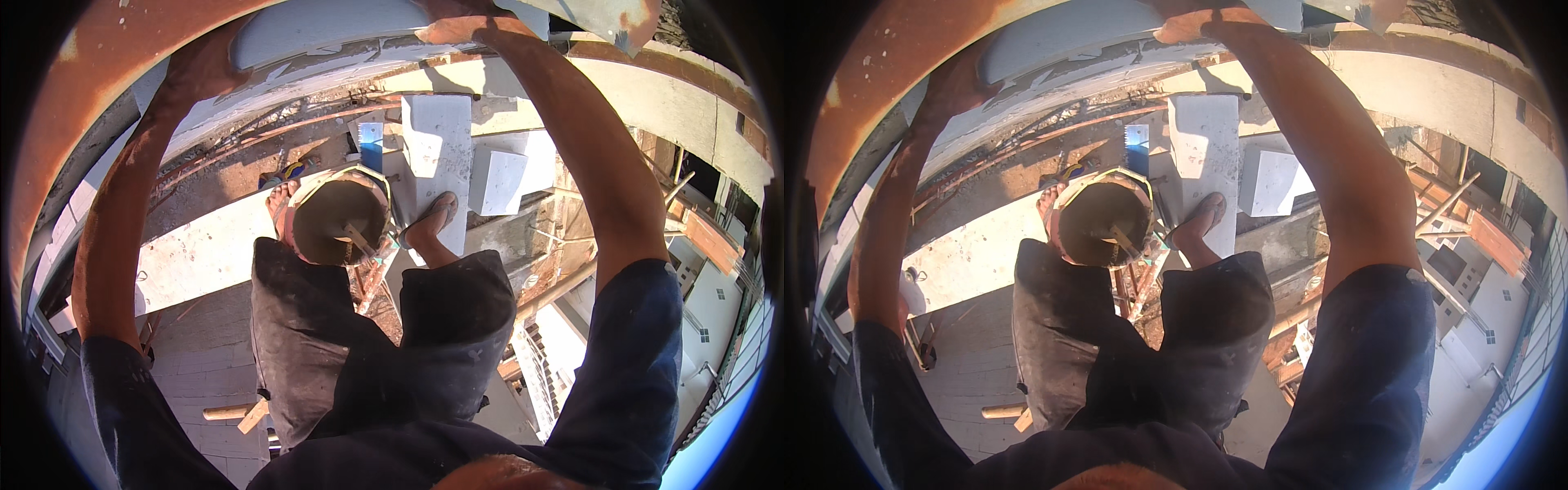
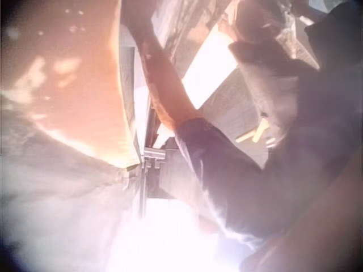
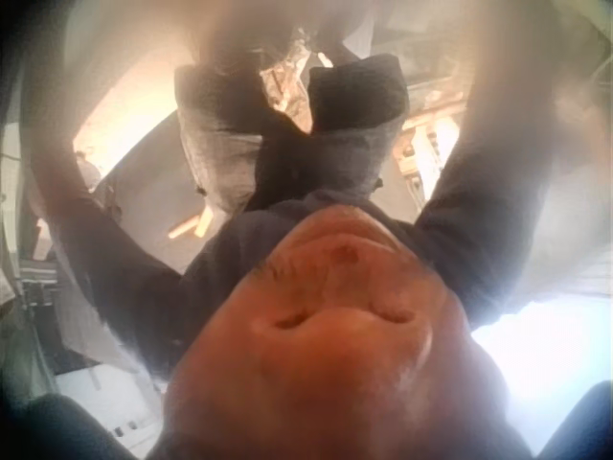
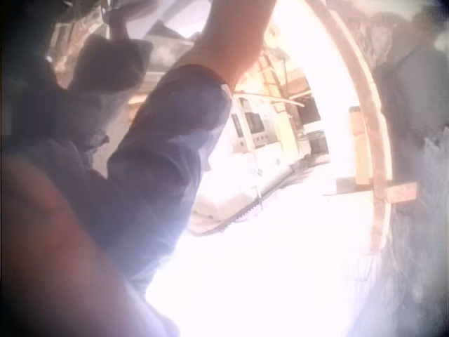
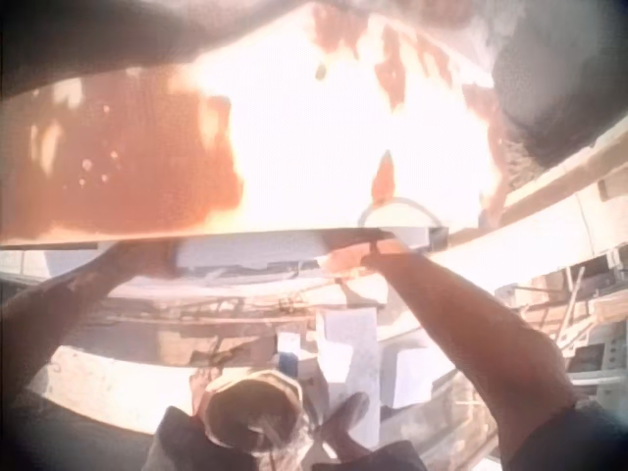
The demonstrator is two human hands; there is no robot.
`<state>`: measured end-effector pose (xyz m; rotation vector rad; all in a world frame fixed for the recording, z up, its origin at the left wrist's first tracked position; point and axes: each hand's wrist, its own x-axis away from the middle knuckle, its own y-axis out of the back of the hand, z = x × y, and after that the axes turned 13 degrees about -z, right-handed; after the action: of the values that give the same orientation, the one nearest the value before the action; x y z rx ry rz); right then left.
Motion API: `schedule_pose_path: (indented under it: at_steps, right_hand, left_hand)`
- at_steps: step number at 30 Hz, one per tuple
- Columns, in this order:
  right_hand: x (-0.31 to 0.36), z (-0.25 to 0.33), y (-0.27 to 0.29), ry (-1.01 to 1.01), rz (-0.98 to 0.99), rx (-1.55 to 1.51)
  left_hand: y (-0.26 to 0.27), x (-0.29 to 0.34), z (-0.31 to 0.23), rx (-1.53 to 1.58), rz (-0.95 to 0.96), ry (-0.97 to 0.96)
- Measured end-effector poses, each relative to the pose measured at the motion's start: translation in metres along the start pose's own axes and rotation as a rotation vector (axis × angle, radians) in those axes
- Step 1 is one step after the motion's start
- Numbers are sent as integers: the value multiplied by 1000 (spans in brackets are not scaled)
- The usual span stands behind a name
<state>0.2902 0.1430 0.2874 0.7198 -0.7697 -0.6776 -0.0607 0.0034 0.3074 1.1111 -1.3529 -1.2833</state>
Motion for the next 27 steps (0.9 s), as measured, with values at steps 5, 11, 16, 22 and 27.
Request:
schedule_pose_path:
  at_steps: [5,11,16,22,27]
  right_hand:
    - [-16,-29,2,-76,-131,-163]
    - [4,16,10,339,-203,559]
    - [-6,-26,34,479,-145,455]
    - [-6,-8,36,499,-135,736]
    - [-22,-45,22,566,-203,769]
  left_hand:
    - [-15,-8,-8,-5,-26,38]
    - [-17,-36,-43,88,1,-6]
    - [-45,-49,-59,46,-312,-177]
    - [-12,-56,-93,24,36,-15]
    - [-38,-64,-90,32,-61,-79]
